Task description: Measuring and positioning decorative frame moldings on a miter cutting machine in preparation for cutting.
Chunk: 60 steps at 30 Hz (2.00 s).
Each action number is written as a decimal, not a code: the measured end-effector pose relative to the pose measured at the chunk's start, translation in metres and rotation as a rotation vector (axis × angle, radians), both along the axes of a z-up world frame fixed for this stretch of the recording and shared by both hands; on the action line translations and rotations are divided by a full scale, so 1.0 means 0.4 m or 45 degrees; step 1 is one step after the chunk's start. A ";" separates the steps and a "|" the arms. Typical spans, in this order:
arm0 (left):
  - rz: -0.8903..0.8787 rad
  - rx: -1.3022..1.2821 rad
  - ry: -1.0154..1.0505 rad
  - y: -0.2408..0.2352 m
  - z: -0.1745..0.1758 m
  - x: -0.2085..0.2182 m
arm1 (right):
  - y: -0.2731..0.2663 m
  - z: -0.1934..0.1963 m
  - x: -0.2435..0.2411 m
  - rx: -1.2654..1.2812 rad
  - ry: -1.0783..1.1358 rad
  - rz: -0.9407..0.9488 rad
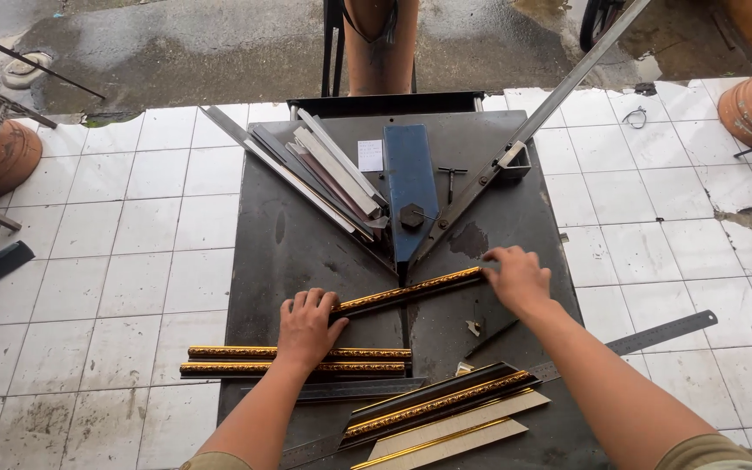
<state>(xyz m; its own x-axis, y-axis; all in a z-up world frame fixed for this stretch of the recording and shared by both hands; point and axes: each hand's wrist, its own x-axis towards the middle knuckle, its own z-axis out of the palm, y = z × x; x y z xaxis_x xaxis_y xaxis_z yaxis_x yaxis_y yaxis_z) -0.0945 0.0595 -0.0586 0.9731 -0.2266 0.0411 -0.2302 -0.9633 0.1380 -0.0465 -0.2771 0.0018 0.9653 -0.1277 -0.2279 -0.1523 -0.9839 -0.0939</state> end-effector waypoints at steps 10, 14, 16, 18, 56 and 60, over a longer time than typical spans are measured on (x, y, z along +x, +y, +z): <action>-0.135 -0.158 0.097 -0.127 -0.015 -0.019 | 0.123 0.028 -0.058 0.019 0.296 -0.088; -0.140 -0.315 0.040 -0.120 0.057 -0.012 | 0.191 0.052 -0.082 0.243 0.255 -0.052; -0.137 -0.411 -0.006 -0.099 0.060 -0.005 | 0.203 0.059 -0.081 0.341 0.311 -0.131; 0.059 -0.367 -0.059 -0.070 0.038 0.010 | 0.204 0.060 -0.072 0.347 0.427 -0.077; 0.242 0.198 0.470 -0.079 0.096 0.053 | 0.167 0.044 0.041 0.309 0.380 -0.209; 0.245 0.182 0.472 -0.080 0.096 0.053 | 0.147 0.045 0.070 0.312 0.384 -0.230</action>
